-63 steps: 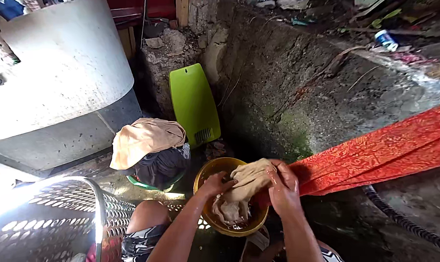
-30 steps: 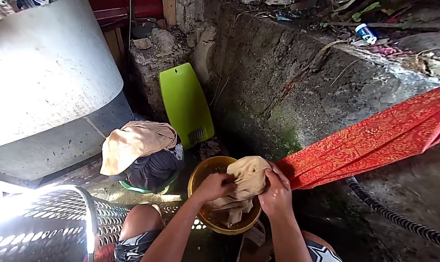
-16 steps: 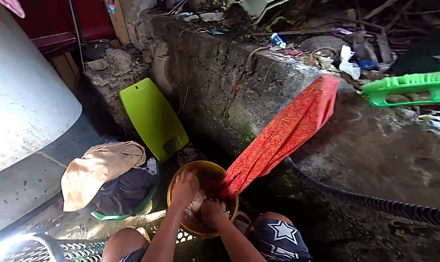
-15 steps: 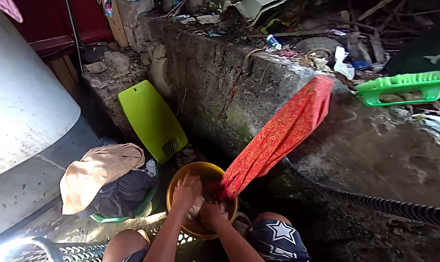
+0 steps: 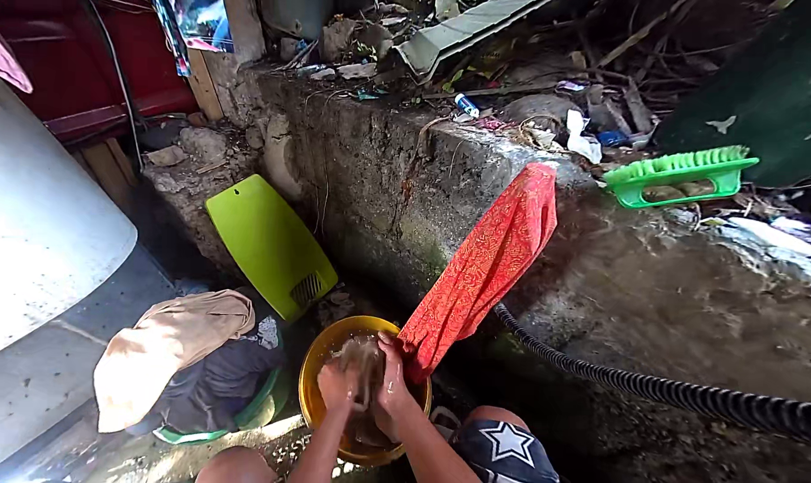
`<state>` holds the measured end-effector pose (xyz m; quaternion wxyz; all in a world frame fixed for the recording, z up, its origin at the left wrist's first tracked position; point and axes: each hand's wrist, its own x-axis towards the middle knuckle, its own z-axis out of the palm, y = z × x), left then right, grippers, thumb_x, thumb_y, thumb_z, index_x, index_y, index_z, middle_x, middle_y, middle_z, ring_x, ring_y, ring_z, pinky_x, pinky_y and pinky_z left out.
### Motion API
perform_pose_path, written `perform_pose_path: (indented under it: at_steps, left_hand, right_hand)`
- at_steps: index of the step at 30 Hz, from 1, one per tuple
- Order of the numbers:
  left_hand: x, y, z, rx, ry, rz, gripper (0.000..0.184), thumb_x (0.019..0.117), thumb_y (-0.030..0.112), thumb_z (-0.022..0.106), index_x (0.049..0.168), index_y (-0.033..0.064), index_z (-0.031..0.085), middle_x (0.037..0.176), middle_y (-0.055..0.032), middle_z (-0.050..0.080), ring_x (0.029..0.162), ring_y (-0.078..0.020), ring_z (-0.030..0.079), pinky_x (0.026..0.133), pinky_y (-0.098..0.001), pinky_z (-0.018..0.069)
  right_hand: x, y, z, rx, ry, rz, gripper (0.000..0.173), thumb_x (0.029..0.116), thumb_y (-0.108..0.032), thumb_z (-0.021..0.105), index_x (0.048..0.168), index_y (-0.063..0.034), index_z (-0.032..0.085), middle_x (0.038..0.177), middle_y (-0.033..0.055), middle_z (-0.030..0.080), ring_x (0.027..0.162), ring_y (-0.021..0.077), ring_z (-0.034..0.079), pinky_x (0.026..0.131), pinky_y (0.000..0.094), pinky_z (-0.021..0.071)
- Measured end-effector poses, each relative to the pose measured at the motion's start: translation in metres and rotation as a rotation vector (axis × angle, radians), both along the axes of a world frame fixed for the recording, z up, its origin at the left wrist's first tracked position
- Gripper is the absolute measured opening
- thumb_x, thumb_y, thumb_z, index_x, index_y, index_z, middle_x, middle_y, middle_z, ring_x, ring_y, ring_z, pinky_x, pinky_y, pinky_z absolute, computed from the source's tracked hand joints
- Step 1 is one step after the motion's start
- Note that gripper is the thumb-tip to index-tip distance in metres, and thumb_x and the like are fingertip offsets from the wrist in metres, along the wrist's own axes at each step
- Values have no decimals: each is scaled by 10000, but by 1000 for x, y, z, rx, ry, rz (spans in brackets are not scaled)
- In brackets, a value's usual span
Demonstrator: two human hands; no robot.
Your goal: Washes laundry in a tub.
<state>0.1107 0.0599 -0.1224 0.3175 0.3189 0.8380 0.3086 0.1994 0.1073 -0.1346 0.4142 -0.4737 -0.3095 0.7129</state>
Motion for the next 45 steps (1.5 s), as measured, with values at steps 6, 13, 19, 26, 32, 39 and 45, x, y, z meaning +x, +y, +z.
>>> perform_pose_path:
  at_steps: [6,13,19,26,32,39,45]
  left_hand:
    - [45,-24,16,379,115,-7,289,979,153,597,1116,-68,723,1032,-267,729,1025,-401,705,959,-574,525]
    - [10,-6,-2,188,-135,237,287,1043,191,590,982,-54,726,987,-267,707,1003,-410,676,923,-596,507]
    - [34,-23,1,349,124,-108,286,983,156,568,1052,-52,751,994,-252,743,1005,-426,713,932,-622,522]
    - [-32,5,-23,-177,326,-314,639,1039,268,551,1628,215,308,1574,-153,460,1399,-379,497,1065,-574,476]
    - [-15,-5,-48,-485,192,-627,443,1061,276,546,1434,38,562,1492,-219,534,1404,-396,495,1124,-571,430]
    - [-7,-2,-1,-65,-20,-12,380,1058,274,554,1313,10,652,1262,-261,673,1212,-415,640,1035,-591,491]
    - [20,-14,16,162,117,16,381,1029,280,548,1225,-7,704,1146,-258,718,1119,-427,681,978,-611,510]
  right_hand:
    - [-9,-19,-8,230,-369,324,422,1116,-143,351,1465,77,442,1441,233,534,1326,217,529,1127,315,416]
    - [-25,-21,7,65,-327,238,339,1092,-225,498,1112,81,643,1037,184,658,963,206,621,907,388,507]
    - [-9,-15,10,-18,-221,119,344,1117,-219,415,1159,55,618,973,121,636,865,136,602,822,311,513]
    - [17,-7,-17,514,-1293,993,518,1025,-181,567,1511,-30,468,1615,271,317,1483,466,322,1192,629,289]
    - [14,-11,-41,343,-1345,1224,497,964,-98,625,1437,20,531,1522,278,457,1419,438,441,1141,612,380]
    - [-7,-2,-5,-2,-65,82,397,1110,-211,400,1430,4,497,1329,181,603,1169,222,606,999,416,500]
    - [-18,-32,41,133,-474,396,409,1106,-96,355,1448,110,445,1445,261,527,1318,247,536,1131,354,413]
